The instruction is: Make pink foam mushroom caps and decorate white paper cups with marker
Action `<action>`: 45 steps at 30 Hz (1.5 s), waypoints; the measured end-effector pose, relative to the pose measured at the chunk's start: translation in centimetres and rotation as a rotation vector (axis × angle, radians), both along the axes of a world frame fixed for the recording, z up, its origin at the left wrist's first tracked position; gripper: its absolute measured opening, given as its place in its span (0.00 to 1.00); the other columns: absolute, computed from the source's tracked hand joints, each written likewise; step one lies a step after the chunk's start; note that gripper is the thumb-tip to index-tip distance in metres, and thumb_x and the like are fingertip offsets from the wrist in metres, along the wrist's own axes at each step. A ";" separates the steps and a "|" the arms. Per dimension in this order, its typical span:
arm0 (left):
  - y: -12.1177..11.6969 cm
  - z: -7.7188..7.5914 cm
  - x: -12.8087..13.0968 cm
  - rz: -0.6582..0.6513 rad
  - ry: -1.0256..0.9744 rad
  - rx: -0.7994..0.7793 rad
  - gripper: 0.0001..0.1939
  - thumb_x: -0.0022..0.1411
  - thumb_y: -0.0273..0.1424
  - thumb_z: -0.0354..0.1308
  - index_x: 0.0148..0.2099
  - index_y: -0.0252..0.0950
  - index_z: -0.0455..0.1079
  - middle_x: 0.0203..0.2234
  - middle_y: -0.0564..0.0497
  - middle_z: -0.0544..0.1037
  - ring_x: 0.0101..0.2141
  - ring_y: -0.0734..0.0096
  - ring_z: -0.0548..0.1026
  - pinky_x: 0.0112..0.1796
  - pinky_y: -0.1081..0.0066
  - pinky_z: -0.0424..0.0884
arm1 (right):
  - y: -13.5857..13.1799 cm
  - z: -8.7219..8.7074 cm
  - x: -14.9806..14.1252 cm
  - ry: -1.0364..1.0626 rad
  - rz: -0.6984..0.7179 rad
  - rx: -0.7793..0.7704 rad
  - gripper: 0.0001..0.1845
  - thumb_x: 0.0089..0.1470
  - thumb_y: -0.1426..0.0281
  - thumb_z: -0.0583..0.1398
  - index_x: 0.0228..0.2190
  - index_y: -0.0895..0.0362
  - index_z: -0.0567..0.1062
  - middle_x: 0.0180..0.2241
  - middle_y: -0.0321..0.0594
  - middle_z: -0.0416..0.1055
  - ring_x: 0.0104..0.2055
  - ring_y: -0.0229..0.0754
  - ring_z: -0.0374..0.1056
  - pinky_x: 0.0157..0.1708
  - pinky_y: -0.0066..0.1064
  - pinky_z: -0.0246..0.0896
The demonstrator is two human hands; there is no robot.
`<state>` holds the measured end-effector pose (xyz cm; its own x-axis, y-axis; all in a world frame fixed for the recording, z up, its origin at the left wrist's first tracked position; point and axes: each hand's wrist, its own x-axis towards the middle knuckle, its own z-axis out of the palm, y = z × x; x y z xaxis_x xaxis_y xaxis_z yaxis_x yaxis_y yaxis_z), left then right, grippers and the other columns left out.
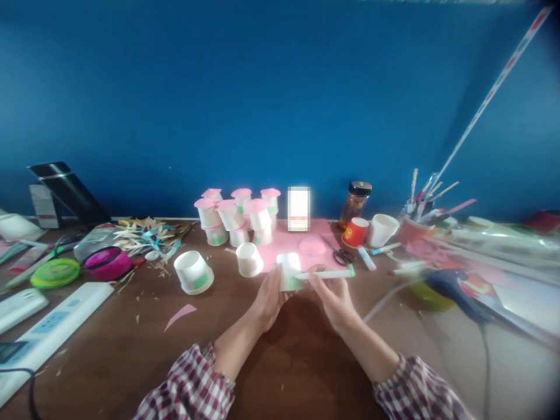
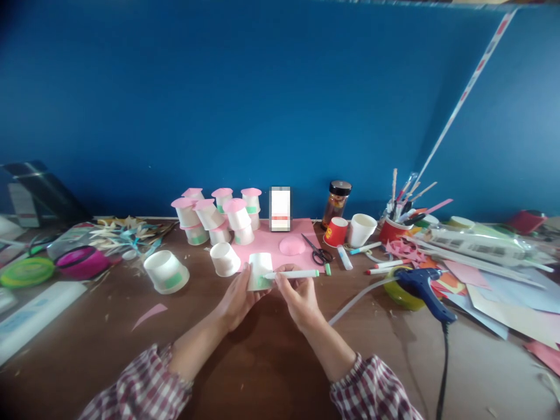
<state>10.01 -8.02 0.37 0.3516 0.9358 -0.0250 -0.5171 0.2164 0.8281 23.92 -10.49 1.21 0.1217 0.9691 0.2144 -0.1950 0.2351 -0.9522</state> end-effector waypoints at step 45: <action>0.1 -0.1 -0.1 0.023 0.016 0.015 0.22 0.60 0.48 0.49 0.40 0.35 0.70 0.36 0.43 0.75 0.39 0.59 0.72 0.41 0.62 0.67 | -0.2 0.2 0.4 -0.179 0.025 0.074 0.08 0.52 0.64 0.61 0.27 0.56 0.71 0.22 0.33 0.63 0.23 0.33 0.54 0.22 0.25 0.50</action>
<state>9.88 -7.95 0.31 0.3294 0.9440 -0.0163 -0.5085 0.1919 0.8394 24.33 -10.72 1.37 0.0516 0.9521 0.3015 -0.0310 0.3032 -0.9524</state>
